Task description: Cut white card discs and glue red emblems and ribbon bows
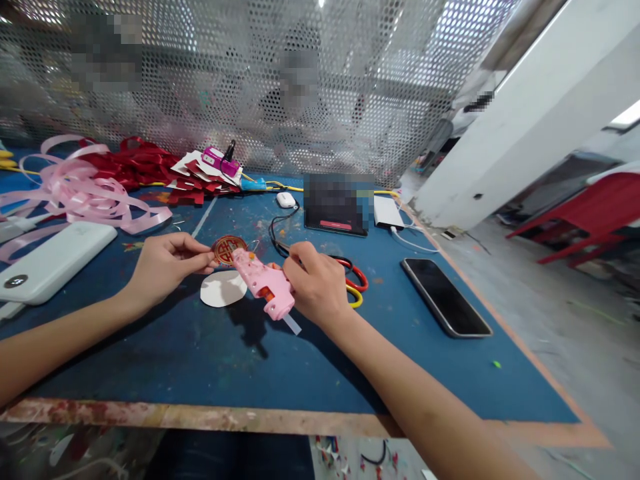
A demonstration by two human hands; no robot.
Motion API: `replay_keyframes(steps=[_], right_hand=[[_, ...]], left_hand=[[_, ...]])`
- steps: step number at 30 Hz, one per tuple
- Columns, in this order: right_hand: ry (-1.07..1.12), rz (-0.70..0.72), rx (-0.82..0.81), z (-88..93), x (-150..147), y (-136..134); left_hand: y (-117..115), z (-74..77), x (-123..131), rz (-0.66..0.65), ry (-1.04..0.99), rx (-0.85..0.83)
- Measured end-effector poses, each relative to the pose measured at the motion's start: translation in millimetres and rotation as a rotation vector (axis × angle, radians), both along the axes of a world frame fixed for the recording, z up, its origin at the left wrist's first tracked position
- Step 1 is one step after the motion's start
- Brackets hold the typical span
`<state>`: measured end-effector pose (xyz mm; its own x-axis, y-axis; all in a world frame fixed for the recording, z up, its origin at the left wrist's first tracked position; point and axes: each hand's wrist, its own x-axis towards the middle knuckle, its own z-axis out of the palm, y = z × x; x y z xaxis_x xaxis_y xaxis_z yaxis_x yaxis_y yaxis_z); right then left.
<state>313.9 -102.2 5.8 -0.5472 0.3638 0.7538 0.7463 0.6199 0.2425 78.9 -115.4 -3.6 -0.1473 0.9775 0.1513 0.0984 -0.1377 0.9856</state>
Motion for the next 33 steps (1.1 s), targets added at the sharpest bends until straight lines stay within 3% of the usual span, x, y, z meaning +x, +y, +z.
replay_keyframes(steps=[19,33], right_hand=[[0.003,-0.041,-0.026,0.1,-3.4,-1.0],[-0.016,0.014,-0.02,-2.1,-6.3,-3.8]], left_hand=[[1.7,-2.3,0.7,-0.009,-0.097,-0.061],[-1.1,2.1,3.8,0.03,-0.123,-0.112]])
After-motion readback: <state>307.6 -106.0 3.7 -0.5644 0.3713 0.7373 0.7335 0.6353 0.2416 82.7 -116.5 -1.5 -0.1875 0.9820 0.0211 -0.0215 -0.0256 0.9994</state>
